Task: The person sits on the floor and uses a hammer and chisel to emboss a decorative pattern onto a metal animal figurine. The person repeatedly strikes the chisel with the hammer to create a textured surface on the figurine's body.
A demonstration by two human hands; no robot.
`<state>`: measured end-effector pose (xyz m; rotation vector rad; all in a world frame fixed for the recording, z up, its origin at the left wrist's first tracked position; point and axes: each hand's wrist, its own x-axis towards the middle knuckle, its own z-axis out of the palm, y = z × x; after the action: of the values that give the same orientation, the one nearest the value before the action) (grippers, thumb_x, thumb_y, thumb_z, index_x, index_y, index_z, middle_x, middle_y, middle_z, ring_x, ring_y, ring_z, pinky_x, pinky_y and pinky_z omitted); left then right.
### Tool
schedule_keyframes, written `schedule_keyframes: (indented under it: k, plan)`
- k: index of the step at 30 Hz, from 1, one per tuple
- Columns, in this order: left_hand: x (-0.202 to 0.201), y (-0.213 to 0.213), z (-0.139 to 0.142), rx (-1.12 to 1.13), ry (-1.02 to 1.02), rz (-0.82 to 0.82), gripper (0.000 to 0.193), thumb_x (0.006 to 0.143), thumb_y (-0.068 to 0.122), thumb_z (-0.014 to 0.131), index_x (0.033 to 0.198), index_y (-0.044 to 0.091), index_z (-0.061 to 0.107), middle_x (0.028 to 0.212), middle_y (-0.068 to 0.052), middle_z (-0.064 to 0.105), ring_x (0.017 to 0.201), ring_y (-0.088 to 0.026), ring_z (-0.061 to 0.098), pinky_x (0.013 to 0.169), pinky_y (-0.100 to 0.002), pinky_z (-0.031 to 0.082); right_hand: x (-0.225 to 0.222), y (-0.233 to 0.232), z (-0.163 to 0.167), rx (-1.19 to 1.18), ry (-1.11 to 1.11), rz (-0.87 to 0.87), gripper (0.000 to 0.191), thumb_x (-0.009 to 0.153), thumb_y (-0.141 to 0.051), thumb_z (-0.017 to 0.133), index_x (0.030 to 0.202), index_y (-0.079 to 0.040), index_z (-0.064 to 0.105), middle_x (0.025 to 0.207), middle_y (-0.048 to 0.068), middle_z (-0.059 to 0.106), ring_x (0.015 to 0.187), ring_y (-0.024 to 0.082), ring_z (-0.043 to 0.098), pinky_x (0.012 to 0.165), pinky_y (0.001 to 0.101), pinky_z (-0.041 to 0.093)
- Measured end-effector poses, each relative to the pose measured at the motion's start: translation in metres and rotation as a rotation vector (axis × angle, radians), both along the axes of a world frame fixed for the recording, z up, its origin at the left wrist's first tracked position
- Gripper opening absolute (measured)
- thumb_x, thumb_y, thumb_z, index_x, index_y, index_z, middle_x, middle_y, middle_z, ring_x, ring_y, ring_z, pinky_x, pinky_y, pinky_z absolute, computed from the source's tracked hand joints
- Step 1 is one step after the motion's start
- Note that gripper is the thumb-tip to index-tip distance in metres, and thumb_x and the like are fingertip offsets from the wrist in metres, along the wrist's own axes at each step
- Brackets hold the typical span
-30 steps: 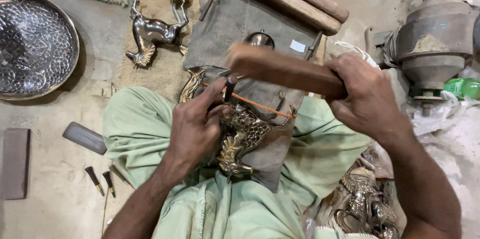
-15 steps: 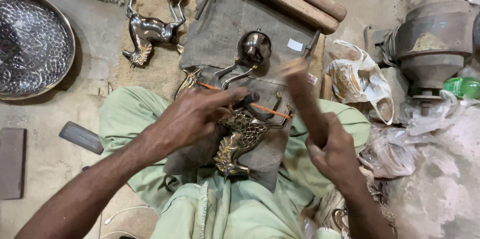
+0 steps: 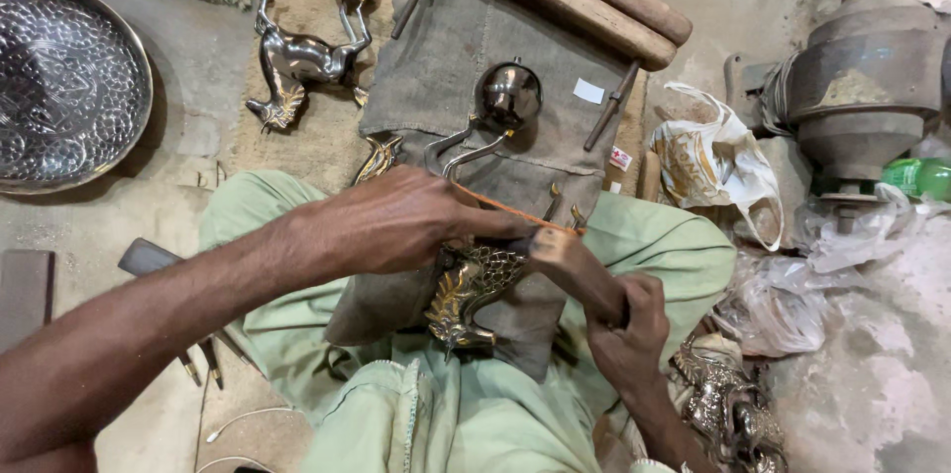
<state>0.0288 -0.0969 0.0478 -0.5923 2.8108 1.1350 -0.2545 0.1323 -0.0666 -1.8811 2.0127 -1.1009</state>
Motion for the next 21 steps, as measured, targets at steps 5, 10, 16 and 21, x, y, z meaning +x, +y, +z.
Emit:
schedule_keyframes:
  k: [5,10,16,21]
  plan:
    - [0.002,0.002,-0.002,-0.036,0.121,-0.04,0.083,0.067,-0.007,0.066,0.141,0.03,0.059,0.104,-0.014,0.076,0.086,-0.036,0.072,0.072,-0.051,0.056,0.0,0.001,-0.018,-0.002,-0.022,-0.025,0.045,0.079,0.002,0.073,0.12,-0.005,0.057,0.108,0.015,0.062,0.096,0.032,0.067,0.083,0.0376,0.055]
    - [0.019,0.023,-0.015,0.181,0.555,0.605,0.057,0.09,-0.003,0.071,0.141,0.018,0.058,0.117,-0.009,0.078,0.098,-0.022,0.078,0.079,-0.037,0.067,-0.003,-0.011,-0.002,0.206,0.025,-0.196,0.049,0.081,-0.015,0.089,0.12,-0.005,0.06,0.097,0.017,0.064,0.083,0.03,0.066,0.076,0.0374,0.053]
    - [0.009,0.074,-0.04,0.272,0.642,1.219,0.057,0.092,0.002,0.076,0.142,0.01,0.05,0.1,-0.011,0.08,0.086,-0.014,0.077,0.071,-0.03,0.061,-0.021,-0.084,0.066,0.277,0.054,0.065,0.062,0.085,-0.028,0.085,0.138,-0.01,0.059,0.101,0.016,0.075,0.087,0.025,0.077,0.076,0.0366,0.061]
    - [-0.008,0.102,-0.063,0.118,0.868,1.304,0.055,0.099,-0.003,0.073,0.143,0.002,0.039,0.105,-0.013,0.074,0.096,-0.016,0.074,0.087,-0.027,0.061,-0.015,-0.151,0.138,0.241,0.444,0.428,0.063,0.078,-0.019,0.078,0.139,-0.019,0.063,0.098,0.009,0.075,0.075,0.025,0.073,0.072,0.0391,0.061]
